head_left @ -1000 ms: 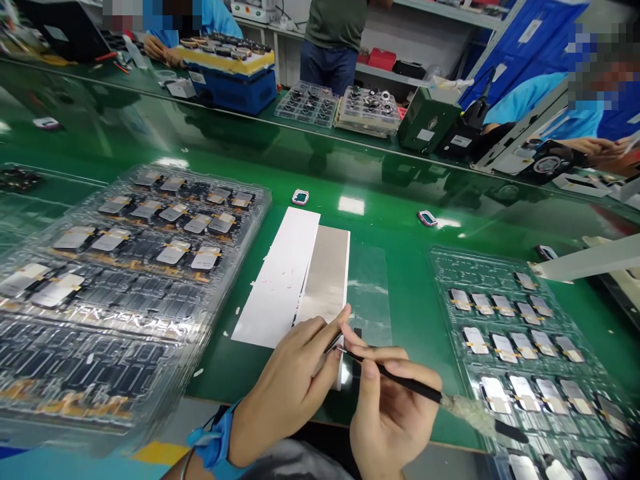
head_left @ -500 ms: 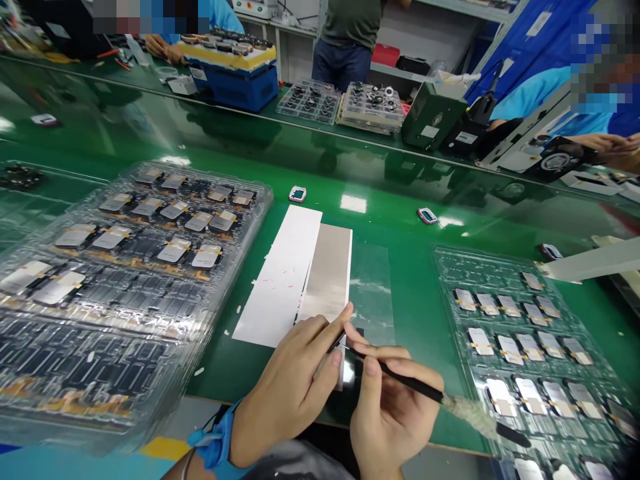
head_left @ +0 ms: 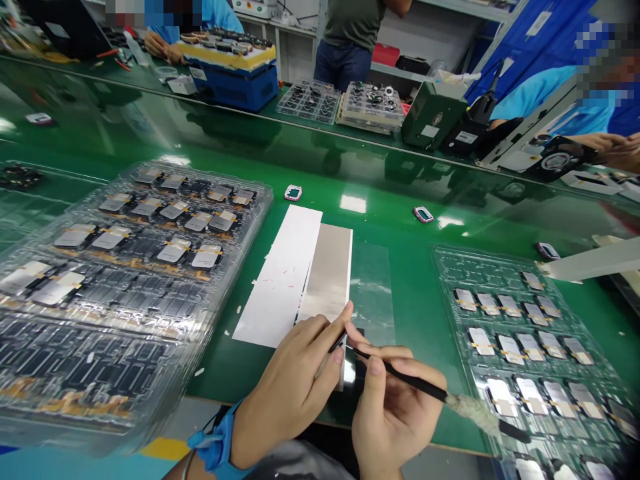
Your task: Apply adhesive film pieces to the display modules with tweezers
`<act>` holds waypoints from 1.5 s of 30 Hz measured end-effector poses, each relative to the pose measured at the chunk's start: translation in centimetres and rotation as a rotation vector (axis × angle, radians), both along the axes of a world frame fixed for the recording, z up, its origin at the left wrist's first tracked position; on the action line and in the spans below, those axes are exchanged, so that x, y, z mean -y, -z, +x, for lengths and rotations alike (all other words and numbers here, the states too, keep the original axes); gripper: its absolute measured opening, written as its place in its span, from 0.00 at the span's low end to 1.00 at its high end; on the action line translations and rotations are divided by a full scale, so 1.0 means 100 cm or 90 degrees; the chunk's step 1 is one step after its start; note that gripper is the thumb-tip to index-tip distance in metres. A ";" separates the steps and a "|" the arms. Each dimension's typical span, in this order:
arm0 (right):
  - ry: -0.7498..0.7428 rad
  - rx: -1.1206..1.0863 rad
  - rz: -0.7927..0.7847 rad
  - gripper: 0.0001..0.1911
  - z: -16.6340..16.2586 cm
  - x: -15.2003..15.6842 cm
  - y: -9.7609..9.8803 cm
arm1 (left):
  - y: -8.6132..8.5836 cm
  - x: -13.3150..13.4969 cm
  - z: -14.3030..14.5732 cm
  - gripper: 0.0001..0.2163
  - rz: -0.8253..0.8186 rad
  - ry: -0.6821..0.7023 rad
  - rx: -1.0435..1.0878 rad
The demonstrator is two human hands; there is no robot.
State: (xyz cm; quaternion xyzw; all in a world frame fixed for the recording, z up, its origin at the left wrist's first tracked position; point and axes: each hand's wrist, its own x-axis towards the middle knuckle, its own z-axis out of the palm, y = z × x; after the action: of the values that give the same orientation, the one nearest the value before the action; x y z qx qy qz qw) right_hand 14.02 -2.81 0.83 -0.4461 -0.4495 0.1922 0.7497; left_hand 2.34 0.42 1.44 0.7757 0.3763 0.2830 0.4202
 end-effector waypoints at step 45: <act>0.000 0.056 0.017 0.12 -0.004 -0.002 -0.004 | 0.003 -0.002 0.000 0.24 -0.003 -0.008 -0.010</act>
State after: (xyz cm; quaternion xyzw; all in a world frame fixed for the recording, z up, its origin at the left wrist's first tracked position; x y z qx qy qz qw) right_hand 13.63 -2.63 1.20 -0.4442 -0.4844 0.1667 0.7350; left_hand 2.37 0.59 1.11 0.7747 0.3853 0.2785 0.4169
